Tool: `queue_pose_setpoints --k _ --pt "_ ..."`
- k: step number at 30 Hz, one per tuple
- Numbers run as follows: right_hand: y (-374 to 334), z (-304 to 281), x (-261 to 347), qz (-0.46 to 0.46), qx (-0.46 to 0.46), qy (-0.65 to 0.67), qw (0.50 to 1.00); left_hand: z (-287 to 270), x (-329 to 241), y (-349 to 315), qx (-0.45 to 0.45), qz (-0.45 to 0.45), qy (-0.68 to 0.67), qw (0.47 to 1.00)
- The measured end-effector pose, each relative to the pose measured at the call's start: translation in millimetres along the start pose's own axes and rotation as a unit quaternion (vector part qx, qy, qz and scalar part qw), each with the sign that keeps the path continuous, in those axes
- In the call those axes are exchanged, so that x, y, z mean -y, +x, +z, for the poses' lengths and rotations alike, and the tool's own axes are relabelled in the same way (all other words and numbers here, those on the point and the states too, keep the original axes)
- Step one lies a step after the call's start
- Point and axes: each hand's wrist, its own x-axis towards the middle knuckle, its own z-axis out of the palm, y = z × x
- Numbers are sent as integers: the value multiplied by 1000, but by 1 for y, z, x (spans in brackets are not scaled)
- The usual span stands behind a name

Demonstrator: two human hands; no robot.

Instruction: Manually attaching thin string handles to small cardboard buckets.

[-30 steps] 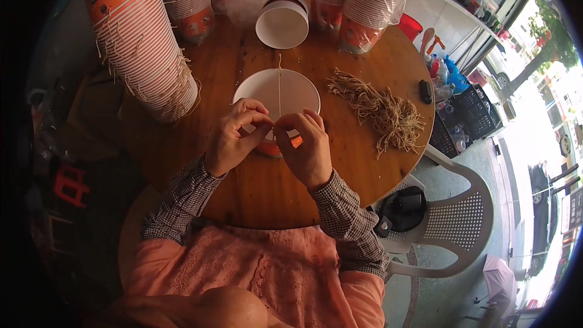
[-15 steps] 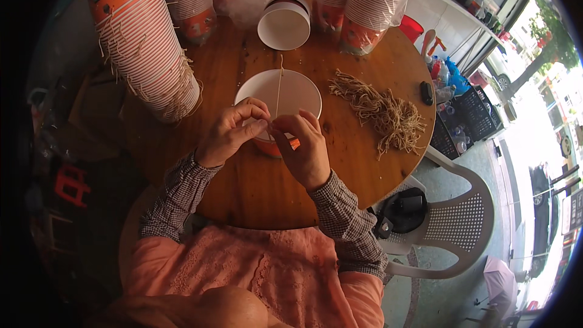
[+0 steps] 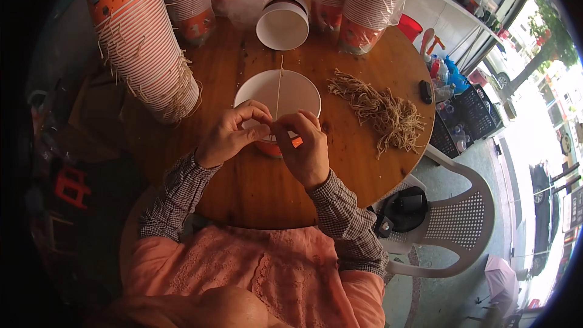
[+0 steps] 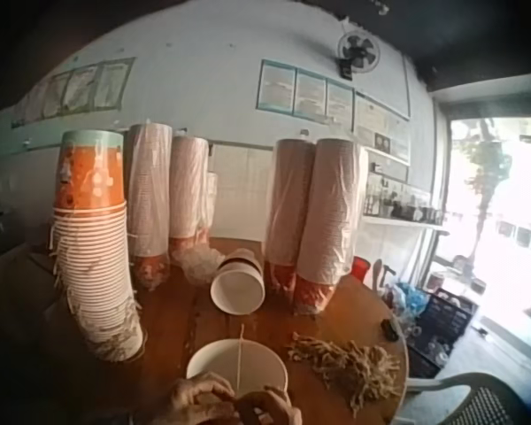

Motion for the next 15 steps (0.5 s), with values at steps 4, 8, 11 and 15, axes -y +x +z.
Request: queue_pose_setpoints --k 4,8,11,15 --pt "3 -4 -1 -9 14 -19 1000 0 0 -2 19 23 55 998" --pt "6 -11 0 -35 13 -64 997 1 -3 -3 7 0 54 999" --pt "7 -12 3 -33 23 -71 997 10 -13 -3 10 40 82 996" --pt "6 -14 0 -45 27 -92 994 10 0 -2 0 44 109 993"
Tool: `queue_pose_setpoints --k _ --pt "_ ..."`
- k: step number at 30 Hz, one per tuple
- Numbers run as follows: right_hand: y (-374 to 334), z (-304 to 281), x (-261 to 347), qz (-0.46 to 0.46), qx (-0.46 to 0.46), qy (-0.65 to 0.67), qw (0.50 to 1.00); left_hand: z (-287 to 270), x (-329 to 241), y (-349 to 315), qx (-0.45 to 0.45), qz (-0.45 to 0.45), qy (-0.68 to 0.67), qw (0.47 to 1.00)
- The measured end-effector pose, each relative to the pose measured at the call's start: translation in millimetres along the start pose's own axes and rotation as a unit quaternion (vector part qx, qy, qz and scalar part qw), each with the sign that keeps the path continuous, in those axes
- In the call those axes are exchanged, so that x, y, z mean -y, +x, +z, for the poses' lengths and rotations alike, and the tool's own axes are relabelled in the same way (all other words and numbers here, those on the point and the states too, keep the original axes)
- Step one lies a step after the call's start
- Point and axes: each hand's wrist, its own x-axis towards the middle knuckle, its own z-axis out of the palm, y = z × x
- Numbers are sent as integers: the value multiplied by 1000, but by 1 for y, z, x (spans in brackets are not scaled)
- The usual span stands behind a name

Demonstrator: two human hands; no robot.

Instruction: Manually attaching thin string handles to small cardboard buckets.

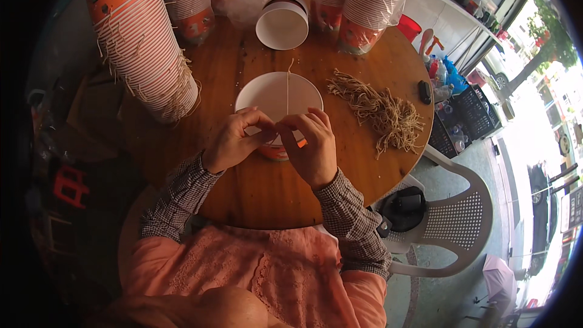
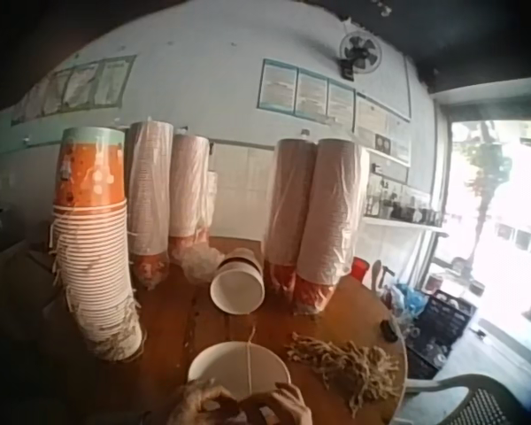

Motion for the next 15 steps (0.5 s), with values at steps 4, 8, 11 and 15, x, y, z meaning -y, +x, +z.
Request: queue_pose_setpoints --k 4,8,11,15 --pt "2 -5 0 -9 -1 -11 1000 -2 0 -2 4 34 71 997" --pt "4 -11 -1 -38 -17 -61 997 -2 7 -4 18 30 82 996" --pt "5 -13 -2 -61 -36 -92 993 -3 5 -6 34 31 107 993" --pt "5 -15 -3 -78 -41 -127 988 -2 5 -7 35 39 120 991"
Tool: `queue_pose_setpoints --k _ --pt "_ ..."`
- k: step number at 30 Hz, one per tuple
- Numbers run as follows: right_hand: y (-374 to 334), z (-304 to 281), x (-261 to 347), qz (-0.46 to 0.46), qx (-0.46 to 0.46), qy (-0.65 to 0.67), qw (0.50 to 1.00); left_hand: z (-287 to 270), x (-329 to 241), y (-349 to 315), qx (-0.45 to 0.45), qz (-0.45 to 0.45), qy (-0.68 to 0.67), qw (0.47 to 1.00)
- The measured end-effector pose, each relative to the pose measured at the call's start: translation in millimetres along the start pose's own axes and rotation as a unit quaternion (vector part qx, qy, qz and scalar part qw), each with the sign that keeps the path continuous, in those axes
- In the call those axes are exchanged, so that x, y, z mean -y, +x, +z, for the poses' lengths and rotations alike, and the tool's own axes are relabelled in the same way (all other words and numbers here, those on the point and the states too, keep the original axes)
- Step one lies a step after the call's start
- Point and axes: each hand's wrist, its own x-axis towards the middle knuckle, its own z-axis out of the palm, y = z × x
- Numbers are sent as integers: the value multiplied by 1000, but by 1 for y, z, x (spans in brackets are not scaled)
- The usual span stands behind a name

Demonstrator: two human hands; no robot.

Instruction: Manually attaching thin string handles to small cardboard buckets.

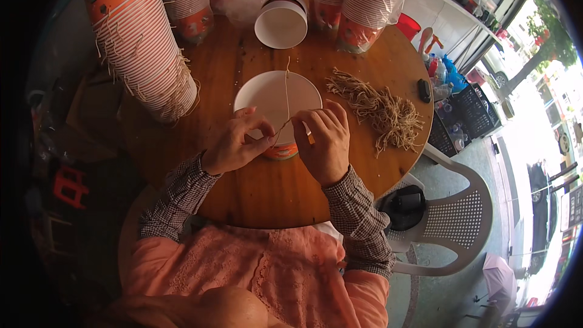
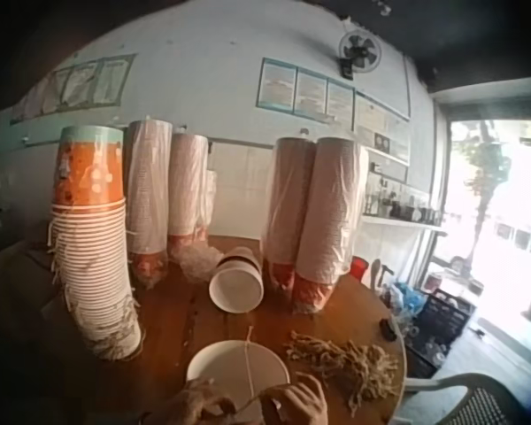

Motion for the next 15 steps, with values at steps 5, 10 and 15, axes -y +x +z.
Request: queue_pose_setpoints --k 5,10,15 --pt "-1 6 -5 10 -17 -35 999 1 1 1 48 50 -24 997" --pt "-5 18 -3 74 -36 32 996 1 4 6 76 71 -1 995" --pt "-7 16 -2 222 29 173 959 -9 21 11 72 103 30 992"
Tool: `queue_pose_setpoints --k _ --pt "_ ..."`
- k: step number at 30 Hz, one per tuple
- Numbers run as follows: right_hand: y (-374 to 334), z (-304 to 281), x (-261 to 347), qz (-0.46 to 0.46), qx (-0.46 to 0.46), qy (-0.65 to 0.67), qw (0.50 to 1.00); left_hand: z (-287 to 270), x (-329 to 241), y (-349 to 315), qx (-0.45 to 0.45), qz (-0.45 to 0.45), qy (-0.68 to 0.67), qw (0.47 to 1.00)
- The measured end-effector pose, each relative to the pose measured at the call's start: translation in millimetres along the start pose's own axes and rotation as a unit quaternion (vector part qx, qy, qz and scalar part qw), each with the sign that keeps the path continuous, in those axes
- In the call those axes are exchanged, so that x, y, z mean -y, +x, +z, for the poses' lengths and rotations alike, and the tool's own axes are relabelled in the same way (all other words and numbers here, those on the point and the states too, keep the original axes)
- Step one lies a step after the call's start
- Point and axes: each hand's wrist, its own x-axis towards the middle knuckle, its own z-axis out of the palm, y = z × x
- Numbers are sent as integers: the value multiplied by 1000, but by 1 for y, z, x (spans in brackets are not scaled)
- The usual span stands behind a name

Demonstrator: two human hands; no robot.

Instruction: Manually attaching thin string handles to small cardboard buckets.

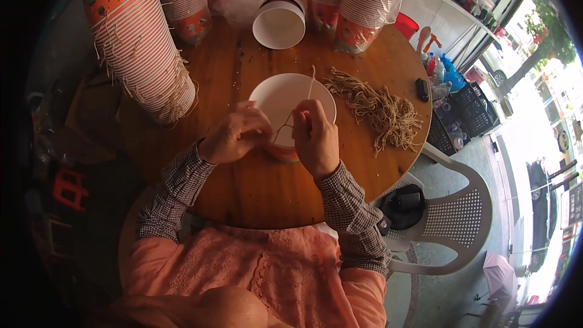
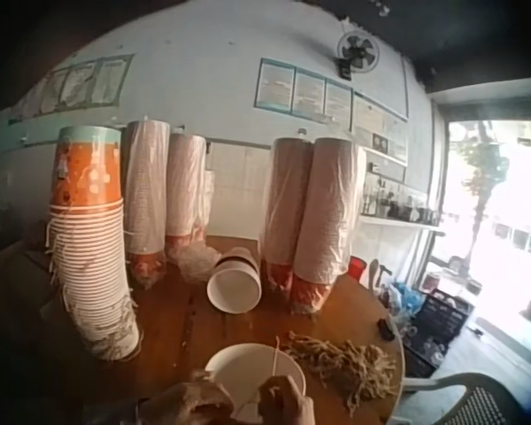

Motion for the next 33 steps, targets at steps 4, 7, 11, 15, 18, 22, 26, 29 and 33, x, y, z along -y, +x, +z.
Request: queue_pose_setpoints --k 4,7,11,15,18,22,26,29,33 --pt "3 1 3 22 7 14 1000 -4 11 5 -91 -33 -17 995" --pt "4 5 4 20 20 25 999 4 -1 16 -127 -64 -111 984" --pt "6 7 5 -13 16 16 1000 11 -6 22 -116 -49 -85 988" --pt "8 4 8 -25 31 18 999 14 -6 22 -96 -64 -119 986" --pt "8 1 9 -20 45 15 999 14 -7 22 -91 -64 -69 991" --pt "11 -2 12 -41 73 11 996 8 -9 28 -91 -15 -43 995" --pt "13 1 8 -145 36 -33 988 6 -9 24 -91 7 -28 995" --pt "25 -9 -2 -246 -19 -146 958 4 -12 16 -81 -2 -24 996" --pt "46 -30 -23 -246 -67 -211 944 1 -8 4 -74 -10 18 997"
